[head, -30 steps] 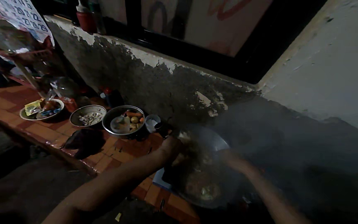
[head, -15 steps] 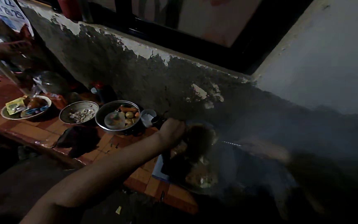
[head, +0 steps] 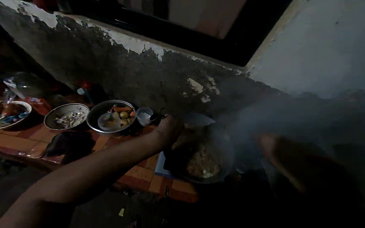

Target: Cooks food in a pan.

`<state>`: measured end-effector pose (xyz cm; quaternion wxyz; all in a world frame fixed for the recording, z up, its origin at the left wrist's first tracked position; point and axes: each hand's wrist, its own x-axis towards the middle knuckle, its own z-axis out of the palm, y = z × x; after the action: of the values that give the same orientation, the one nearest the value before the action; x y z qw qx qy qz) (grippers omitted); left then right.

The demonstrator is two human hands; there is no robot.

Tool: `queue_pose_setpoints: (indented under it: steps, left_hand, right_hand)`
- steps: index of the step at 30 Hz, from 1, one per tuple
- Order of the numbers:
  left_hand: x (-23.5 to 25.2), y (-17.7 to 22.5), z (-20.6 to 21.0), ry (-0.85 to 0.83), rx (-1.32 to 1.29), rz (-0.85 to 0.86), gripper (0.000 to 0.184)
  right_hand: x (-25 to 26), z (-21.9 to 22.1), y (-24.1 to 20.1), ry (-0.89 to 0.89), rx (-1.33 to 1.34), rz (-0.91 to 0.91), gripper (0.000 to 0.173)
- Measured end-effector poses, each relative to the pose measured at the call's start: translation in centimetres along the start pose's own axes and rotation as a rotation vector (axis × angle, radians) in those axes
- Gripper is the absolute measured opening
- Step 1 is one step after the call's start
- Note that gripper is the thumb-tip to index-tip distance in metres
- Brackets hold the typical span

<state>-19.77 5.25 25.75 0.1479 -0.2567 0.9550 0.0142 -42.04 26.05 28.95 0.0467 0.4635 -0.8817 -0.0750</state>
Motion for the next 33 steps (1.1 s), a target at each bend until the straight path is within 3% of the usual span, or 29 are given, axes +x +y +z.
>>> queue_pose_setpoints:
  steps: [2, 3, 9, 13, 17, 23, 28, 33]
  left_hand:
    - [1.8, 0.4, 1.8, -0.052, -0.076, -0.014, 0.034]
    - [2.1, 0.8, 2.3, -0.082, -0.103, 0.005, 0.036]
    - [1.4, 1.9, 2.0, -0.196, -0.129, 0.094, 0.031]
    - [1.6, 1.1, 3.2, -0.163, -0.102, 0.131, 0.027]
    - [1.6, 1.2, 3.4, -0.171, -0.188, 0.091, 0.033]
    - [1.3, 0.9, 2.7, -0.079, -0.175, 0.133, 0.027]
    - [0.4, 1.2, 0.1, -0.018, -0.167, 0.156, 0.024]
    - [-0.2, 0.7, -2.4, 0.108, -0.029, 0.195, 0.014]
  right_hand:
    - [1.2, -0.3, -4.0, -0.156, -0.032, 0.239, 0.027]
    - [1.8, -0.1, -5.5, -0.226, -0.094, 0.274, 0.028]
    - [0.6, 0.2, -9.5, -0.583, -0.228, 0.113, 0.034]
    - [0.0, 0.0, -7.9, -0.745, -0.214, 0.01, 0.033]
    - [1.3, 3.2, -6.0, -0.762, -0.058, -0.079, 0.033]
    - [1.5, 6.9, -3.1, -0.694, 0.295, -0.14, 0.034]
    - [1.1, 3.8, -1.6, -0.699, 0.341, -0.038, 0.033]
    - [1.6, -0.4, -0.6, -0.575, 0.233, -0.083, 0.032]
